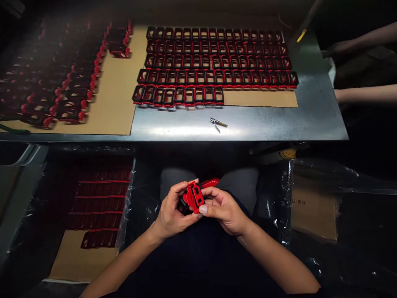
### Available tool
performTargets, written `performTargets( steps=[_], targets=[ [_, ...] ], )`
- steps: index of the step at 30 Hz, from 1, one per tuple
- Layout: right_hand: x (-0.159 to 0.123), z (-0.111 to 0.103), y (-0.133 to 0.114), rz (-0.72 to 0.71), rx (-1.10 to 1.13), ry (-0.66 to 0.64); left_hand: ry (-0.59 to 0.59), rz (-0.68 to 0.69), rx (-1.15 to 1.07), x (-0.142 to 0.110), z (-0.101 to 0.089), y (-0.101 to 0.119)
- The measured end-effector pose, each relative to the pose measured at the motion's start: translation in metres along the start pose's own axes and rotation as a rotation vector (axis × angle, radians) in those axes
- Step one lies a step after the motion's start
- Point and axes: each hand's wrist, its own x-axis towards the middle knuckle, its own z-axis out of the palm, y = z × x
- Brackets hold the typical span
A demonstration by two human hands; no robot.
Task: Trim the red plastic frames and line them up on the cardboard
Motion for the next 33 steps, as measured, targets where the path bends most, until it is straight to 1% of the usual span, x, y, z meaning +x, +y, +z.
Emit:
performTargets(
  steps=[3, 5, 9, 11, 13, 15, 18, 19, 20, 21, 22, 23, 25, 26, 28, 30, 31, 33],
  targets=[
    [0.002, -0.002, 0.000, -0.024, -0.018, 0.041, -0.040, -0.050, -0.045, -0.001, -0.003, -0.003],
    [0.003, -0.005, -0.001, -0.076, -0.082, 0.074, -0.055, -0.095, -0.121, -0.001, -0.006, -0.006],
    [0.003, -0.013, -0.009, -0.207, -0.318, 0.126, -0.019, -0.233, -0.328, 0.005, -0.016, -0.009],
    [0.002, -0.016, -0.015, -0.238, -0.442, 0.117, -0.023, -0.321, -0.348, 0.007, -0.022, -0.007],
    [0.003, -0.017, -0.021, -0.264, -0.588, 0.090, -0.077, -0.403, -0.282, 0.007, -0.029, -0.001],
    [0.010, -0.015, -0.025, -0.297, -0.748, 0.039, -0.154, -0.447, -0.174, 0.005, -0.037, 0.005],
    [0.031, -0.003, -0.021, -0.327, -0.943, -0.105, -0.281, -0.390, -0.037, -0.006, -0.054, 0.007],
    [0.039, 0.002, -0.018, -0.337, -0.996, -0.162, -0.292, -0.406, 0.007, -0.013, -0.062, 0.006],
    [0.047, 0.007, -0.014, -0.348, -1.041, -0.215, -0.262, -0.472, 0.062, -0.024, -0.073, 0.003],
    [0.053, 0.011, -0.010, -0.356, -1.075, -0.256, -0.190, -0.581, 0.128, -0.037, -0.087, -0.001],
    [0.059, 0.014, -0.006, -0.361, -1.098, -0.281, -0.079, -0.723, 0.204, -0.053, -0.103, -0.006],
    [0.063, 0.016, -0.002, -0.356, -1.110, -0.291, 0.062, -0.878, 0.291, -0.071, -0.122, -0.011],
    [0.070, 0.013, 0.002, -0.319, -1.109, -0.258, 0.290, -1.091, 0.429, -0.110, -0.163, -0.022],
    [0.072, 0.011, 0.003, -0.297, -1.104, -0.220, 0.377, -1.192, 0.476, -0.129, -0.183, -0.028],
    [0.074, 0.003, 0.004, -0.254, -1.101, -0.155, 0.501, -1.355, 0.523, -0.161, -0.218, -0.039],
    [0.075, -0.003, 0.007, -0.229, -1.101, -0.120, 0.587, -1.477, 0.532, -0.183, -0.239, -0.049],
    [0.075, -0.005, 0.009, -0.219, -1.102, -0.117, 0.622, -1.524, 0.526, -0.190, -0.245, -0.054],
    [0.074, -0.007, 0.012, -0.203, -1.100, -0.117, 0.677, -1.592, 0.497, -0.196, -0.250, -0.063]
  ],
)
